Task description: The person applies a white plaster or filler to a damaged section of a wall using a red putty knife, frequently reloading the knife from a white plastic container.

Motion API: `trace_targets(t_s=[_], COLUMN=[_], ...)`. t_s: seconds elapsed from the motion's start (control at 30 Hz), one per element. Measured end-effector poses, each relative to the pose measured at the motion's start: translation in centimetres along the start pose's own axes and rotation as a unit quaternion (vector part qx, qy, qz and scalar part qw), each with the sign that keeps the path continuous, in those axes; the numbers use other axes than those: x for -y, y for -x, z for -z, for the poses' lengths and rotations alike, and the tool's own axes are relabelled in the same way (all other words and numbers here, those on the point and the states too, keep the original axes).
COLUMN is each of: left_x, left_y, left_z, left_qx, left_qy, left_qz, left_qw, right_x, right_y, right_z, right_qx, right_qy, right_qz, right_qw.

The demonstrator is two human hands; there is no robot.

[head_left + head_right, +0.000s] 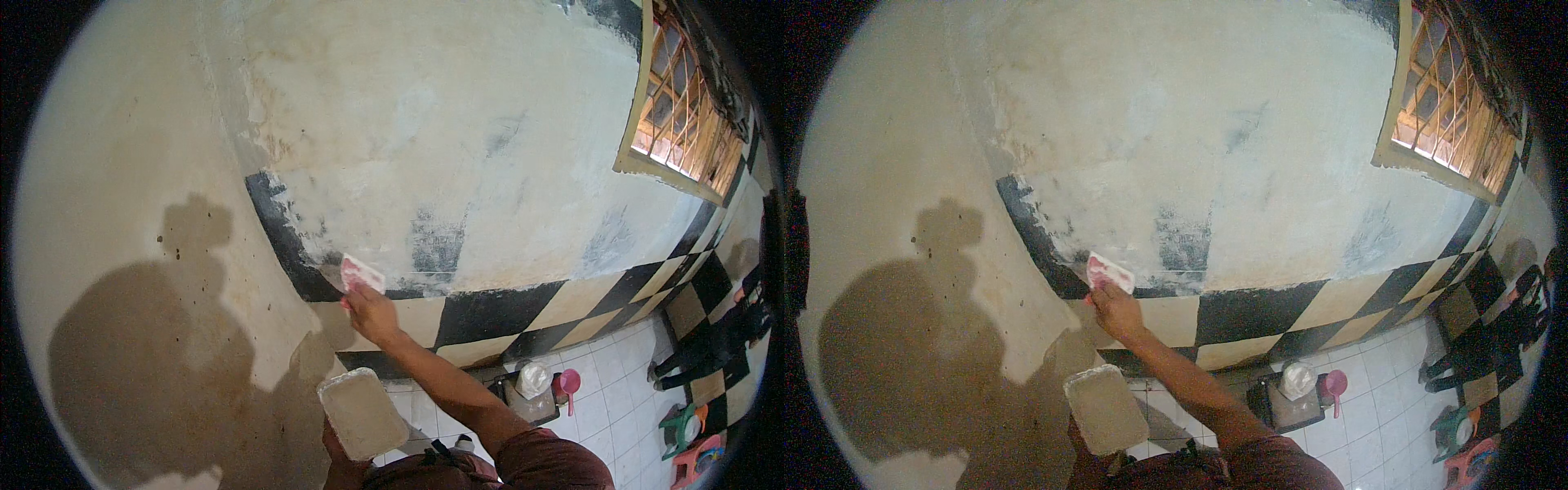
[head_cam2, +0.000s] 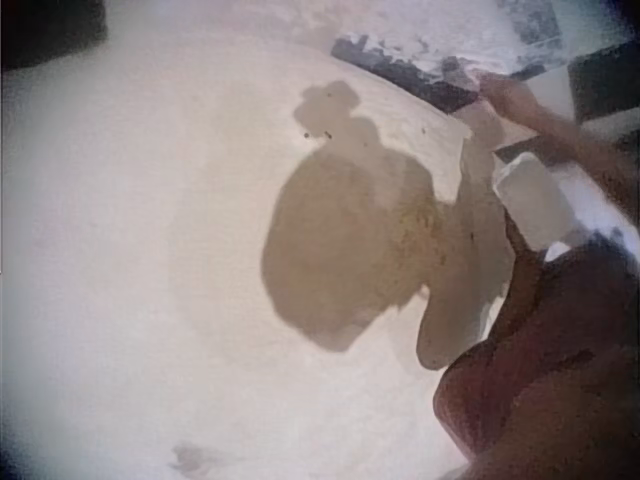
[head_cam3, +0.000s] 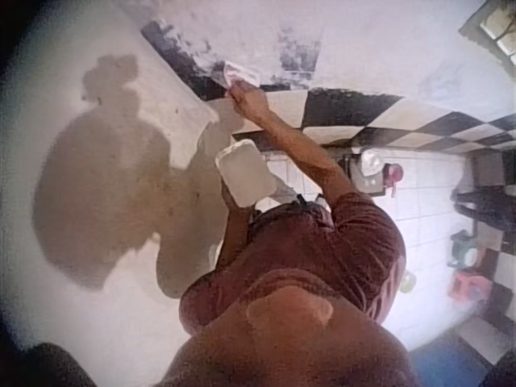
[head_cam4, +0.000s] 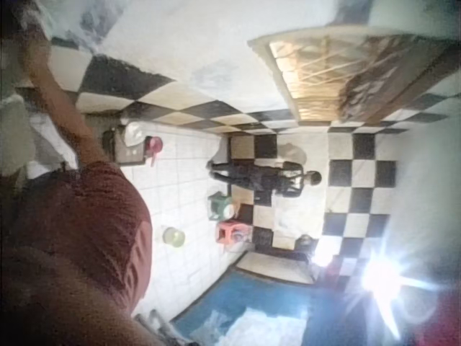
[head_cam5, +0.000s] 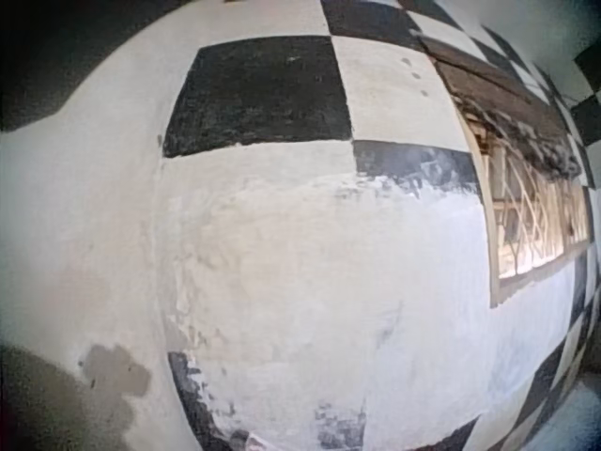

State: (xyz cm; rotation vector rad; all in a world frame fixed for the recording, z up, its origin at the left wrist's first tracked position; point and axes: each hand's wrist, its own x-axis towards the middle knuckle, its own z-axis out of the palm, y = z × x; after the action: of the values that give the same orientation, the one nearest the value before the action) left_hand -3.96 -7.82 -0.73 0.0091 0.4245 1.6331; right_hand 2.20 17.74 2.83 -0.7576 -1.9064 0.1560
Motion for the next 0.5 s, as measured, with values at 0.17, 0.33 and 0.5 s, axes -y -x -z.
trace_targets(t_s=[0.17,0.33,0.5], left_x=[0.5,1.5,0.4], left_y=[-3.1,-1.3,-0.9], left_z=[6.9,1.5,1.5], left_qx=[0.073,0.085,0.052], left_qy=[0.052,-0.004,0.019], left_qz=[0.040,-0.001,0.009], left_qw=[0.995,0.996,0.998], right_x=[-5.2,-16.9,-17.7], right_y=[3.0,6.5,15.5], right_z=[6.3,8.5,5.4], right_qx=[-0.009,0.139,0.332], right_qy=[0.159,0.326,0.198], right_qz=[0.143,0.111,-0.005], right_qw=[0.977,0.929,0.922])
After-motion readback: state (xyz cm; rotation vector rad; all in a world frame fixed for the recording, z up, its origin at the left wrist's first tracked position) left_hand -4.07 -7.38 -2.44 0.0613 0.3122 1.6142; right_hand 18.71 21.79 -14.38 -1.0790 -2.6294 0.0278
